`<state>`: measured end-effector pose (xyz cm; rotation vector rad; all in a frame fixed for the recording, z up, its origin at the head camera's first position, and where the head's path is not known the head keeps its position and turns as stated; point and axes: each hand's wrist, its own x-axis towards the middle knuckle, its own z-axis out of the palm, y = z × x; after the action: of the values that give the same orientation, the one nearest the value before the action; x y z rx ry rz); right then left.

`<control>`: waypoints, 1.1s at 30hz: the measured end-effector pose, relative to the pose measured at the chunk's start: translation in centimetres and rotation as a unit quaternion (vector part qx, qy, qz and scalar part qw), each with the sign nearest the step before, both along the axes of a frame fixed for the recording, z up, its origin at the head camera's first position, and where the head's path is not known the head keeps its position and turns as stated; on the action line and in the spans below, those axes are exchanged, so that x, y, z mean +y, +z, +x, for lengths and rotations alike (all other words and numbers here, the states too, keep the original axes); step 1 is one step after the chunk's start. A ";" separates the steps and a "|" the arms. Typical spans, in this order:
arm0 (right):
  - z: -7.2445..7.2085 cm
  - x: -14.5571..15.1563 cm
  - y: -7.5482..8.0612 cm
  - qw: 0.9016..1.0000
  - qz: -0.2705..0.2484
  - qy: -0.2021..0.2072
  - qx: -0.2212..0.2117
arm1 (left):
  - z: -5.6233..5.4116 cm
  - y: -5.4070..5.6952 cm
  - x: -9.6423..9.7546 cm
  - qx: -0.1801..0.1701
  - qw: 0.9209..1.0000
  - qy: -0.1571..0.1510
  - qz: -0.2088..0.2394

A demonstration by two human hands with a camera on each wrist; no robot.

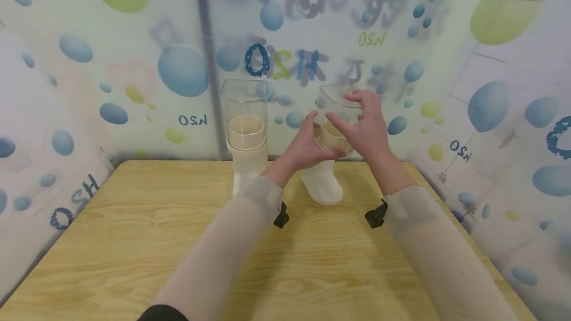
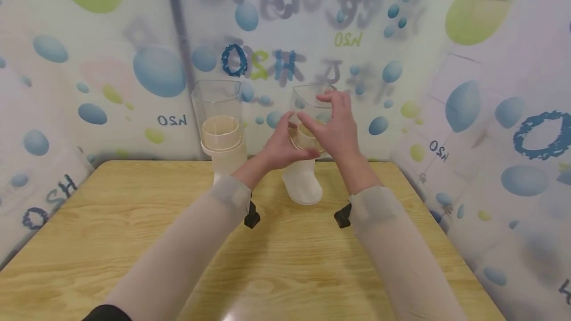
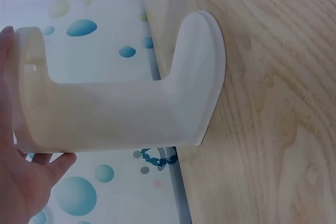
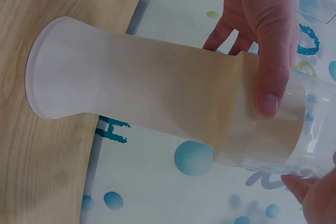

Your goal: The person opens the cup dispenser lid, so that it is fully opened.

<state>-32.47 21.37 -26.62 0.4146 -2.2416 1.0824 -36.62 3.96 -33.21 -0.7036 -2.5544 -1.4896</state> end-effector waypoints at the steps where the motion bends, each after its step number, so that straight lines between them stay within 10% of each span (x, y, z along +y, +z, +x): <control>1: 0.0 0.0 -0.1 1.000 -0.004 0.000 0.001 | 0.1 -0.1 0.1 0.006 1.000 0.005 0.001; 14: 0.1 -0.3 -1.0 0.997 -0.076 0.003 -0.011 | 1.4 -1.0 1.5 0.047 0.997 0.059 0.005; 33: 0.5 -0.8 -0.4 0.989 -0.097 -0.075 -0.078 | 1.9 -1.0 2.7 0.001 0.994 0.107 0.008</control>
<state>-31.99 20.58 -27.06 0.0803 -2.2329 1.2743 -34.73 6.62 -34.19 -0.4123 -2.5189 -1.4374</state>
